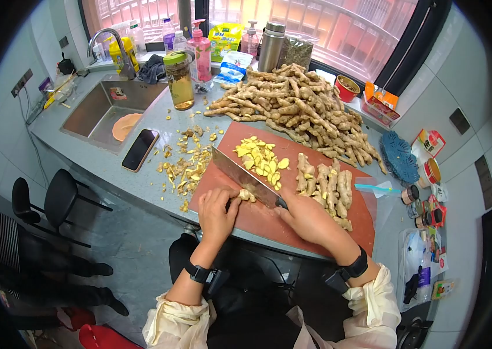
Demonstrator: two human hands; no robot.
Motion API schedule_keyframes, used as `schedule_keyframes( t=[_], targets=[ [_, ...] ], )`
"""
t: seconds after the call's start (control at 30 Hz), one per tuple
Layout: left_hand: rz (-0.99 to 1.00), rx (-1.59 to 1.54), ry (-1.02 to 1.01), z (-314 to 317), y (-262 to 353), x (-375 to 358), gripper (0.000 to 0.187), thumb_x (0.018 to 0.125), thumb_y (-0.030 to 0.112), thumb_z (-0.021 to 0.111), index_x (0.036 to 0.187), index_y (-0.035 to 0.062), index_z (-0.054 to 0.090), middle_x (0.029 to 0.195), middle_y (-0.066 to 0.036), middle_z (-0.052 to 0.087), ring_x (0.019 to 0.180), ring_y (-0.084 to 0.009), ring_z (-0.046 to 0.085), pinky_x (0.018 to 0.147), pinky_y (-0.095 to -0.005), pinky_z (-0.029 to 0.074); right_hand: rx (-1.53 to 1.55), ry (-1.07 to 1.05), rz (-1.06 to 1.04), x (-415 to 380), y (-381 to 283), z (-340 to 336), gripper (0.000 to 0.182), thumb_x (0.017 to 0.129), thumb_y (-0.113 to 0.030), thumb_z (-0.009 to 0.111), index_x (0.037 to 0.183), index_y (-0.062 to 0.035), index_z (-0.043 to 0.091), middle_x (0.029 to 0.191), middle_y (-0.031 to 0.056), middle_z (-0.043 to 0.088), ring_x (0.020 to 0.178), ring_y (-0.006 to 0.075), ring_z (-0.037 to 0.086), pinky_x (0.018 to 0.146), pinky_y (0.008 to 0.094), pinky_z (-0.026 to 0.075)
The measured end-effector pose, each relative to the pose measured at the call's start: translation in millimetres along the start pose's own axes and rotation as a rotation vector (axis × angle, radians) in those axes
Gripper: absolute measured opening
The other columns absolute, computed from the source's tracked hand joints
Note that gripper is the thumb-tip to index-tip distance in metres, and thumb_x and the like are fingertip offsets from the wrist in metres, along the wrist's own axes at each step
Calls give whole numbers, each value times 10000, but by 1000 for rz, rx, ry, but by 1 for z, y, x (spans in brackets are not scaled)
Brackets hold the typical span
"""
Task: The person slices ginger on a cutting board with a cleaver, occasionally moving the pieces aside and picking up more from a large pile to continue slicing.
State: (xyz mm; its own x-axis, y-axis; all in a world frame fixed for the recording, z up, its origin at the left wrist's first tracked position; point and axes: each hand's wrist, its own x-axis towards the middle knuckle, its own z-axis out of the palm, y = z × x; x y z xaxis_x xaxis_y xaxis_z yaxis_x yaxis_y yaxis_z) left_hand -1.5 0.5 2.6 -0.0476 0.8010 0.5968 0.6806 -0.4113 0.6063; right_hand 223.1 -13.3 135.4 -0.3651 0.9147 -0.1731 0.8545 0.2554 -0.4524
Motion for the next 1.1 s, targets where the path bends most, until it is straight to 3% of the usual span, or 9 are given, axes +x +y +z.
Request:
schedule_keyframes(
  t=[0.37, 0.47, 0.53, 0.63, 0.93, 1.1],
  targets=[
    [5, -10, 8, 0, 0, 0, 151, 865, 137, 790, 997, 98, 727, 1016, -32, 719, 972, -256, 656, 918, -386, 426, -84, 7, 6, 28, -8, 26, 349, 1030, -275, 636, 1208, -5, 505, 991, 295, 702, 943, 507, 676, 804, 578, 520],
    [6, -12, 7, 0, 0, 0, 149, 866, 136, 790, 995, 101, 722, 1028, -29, 716, 977, -253, 653, 925, -388, 429, 61, 68, -39, 28, 5, 27, 357, 1033, -282, 634, 1262, -33, 520, 1017, 292, 702, 973, 502, 672, 823, 570, 518],
    [7, -6, 7, 0, 0, 0, 149, 867, 136, 789, 994, 104, 719, 1038, -26, 712, 980, -247, 650, 933, -389, 432, 141, 62, -29, 25, 7, 22, 350, 1042, -270, 633, 1284, -40, 530, 1010, 270, 675, 960, 484, 658, 824, 518, 510],
    [1, 0, -1, 0, 0, -1, 148, 867, 136, 789, 994, 103, 719, 1043, -29, 713, 987, -249, 650, 940, -393, 432, 115, 22, 16, 15, -2, 6, 401, 1041, -283, 620, 1357, -59, 516, 1076, 300, 688, 1032, 500, 653, 875, 550, 509],
    [9, 8, 4, -1, 0, -1, 148, 870, 156, 790, 991, 102, 723, 1006, -34, 706, 970, -258, 646, 921, -389, 426, 86, 39, -35, 3, 6, 4, 337, 1041, -286, 622, 1228, -22, 531, 1068, 296, 673, 1019, 507, 645, 867, 552, 504],
    [-14, 5, -21, -1, 0, -1, 141, 878, 147, 782, 995, 101, 720, 1035, -34, 707, 989, -254, 645, 944, -400, 429, 69, -11, 9, 2, -1, 0, 346, 1039, -277, 627, 1236, -13, 520, 1069, 304, 670, 1025, 508, 644, 870, 554, 506]
  ],
)
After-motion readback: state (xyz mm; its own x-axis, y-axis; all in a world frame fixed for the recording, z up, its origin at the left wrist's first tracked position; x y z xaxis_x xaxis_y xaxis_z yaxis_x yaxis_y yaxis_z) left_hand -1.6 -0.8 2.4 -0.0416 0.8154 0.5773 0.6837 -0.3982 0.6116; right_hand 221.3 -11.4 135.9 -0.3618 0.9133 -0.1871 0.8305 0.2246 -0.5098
